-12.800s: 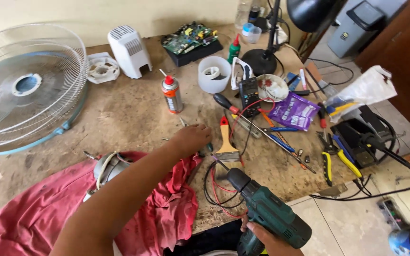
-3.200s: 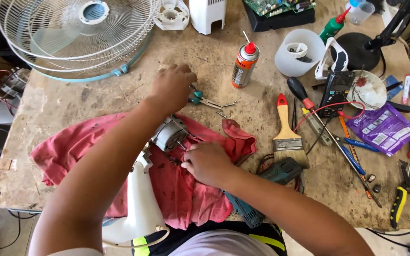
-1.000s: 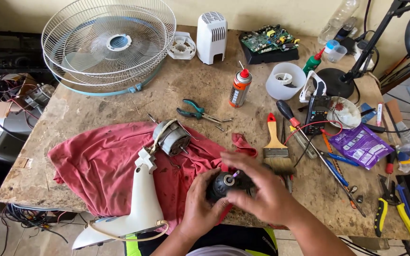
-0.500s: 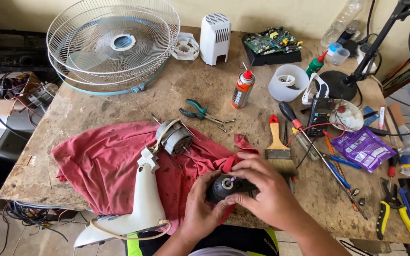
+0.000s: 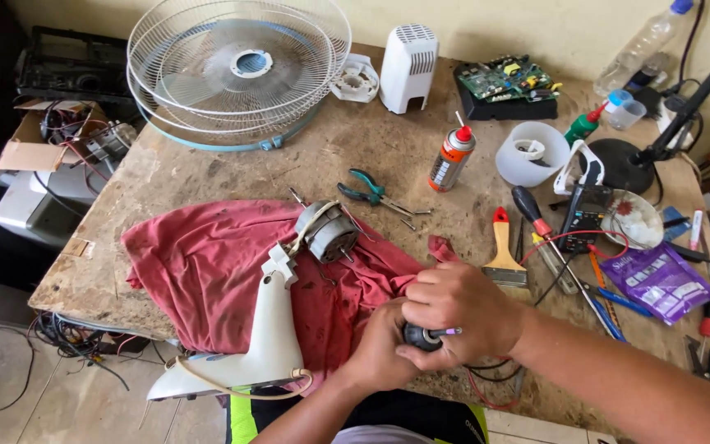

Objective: Disassembling an electric motor from a household appliance using a power drill and hand tools for maintenance.

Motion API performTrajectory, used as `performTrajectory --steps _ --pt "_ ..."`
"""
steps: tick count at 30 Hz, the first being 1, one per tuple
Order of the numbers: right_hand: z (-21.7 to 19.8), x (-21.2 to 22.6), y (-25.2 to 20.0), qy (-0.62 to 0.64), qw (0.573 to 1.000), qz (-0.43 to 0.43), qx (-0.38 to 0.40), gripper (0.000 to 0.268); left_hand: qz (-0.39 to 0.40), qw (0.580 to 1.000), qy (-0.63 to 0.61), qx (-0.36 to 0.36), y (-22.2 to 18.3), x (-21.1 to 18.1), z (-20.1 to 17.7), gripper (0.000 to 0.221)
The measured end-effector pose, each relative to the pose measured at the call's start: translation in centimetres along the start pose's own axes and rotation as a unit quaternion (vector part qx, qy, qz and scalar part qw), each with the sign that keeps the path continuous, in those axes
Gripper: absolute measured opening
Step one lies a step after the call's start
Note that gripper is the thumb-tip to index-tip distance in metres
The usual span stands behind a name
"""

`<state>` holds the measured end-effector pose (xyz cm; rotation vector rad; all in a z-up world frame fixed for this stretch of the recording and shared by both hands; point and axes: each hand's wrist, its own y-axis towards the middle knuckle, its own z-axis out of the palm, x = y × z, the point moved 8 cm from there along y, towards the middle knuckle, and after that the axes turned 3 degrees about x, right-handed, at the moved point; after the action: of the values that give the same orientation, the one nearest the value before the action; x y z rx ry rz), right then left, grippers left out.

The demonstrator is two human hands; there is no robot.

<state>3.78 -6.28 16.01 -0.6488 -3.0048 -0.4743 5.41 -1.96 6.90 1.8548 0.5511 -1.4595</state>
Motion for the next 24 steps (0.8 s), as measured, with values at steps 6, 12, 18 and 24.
performTrajectory --steps 6,12,18,24 --pt "-0.1 1.1 -1.6 -0.081 0.962 0.224 -0.132 0.045 0.128 0.985 0.051 -0.106 -1.4 -2.6 -1.3 0.032" --pt "0.8 -0.3 -7.3 0.064 0.948 0.301 -0.085 0.094 -0.043 0.988 -0.080 -0.126 -0.3 1.8 -1.8 0.024" --pt "9.3 -0.6 -15.6 -0.111 0.930 0.322 0.140 0.106 -0.345 0.794 -0.440 -0.238 -1.1 7.3 2.1 0.024" --pt "9.2 -0.4 -24.7 0.061 0.805 0.566 0.167 0.100 -0.224 0.961 0.013 -0.161 4.1 -0.9 -3.3 0.052"
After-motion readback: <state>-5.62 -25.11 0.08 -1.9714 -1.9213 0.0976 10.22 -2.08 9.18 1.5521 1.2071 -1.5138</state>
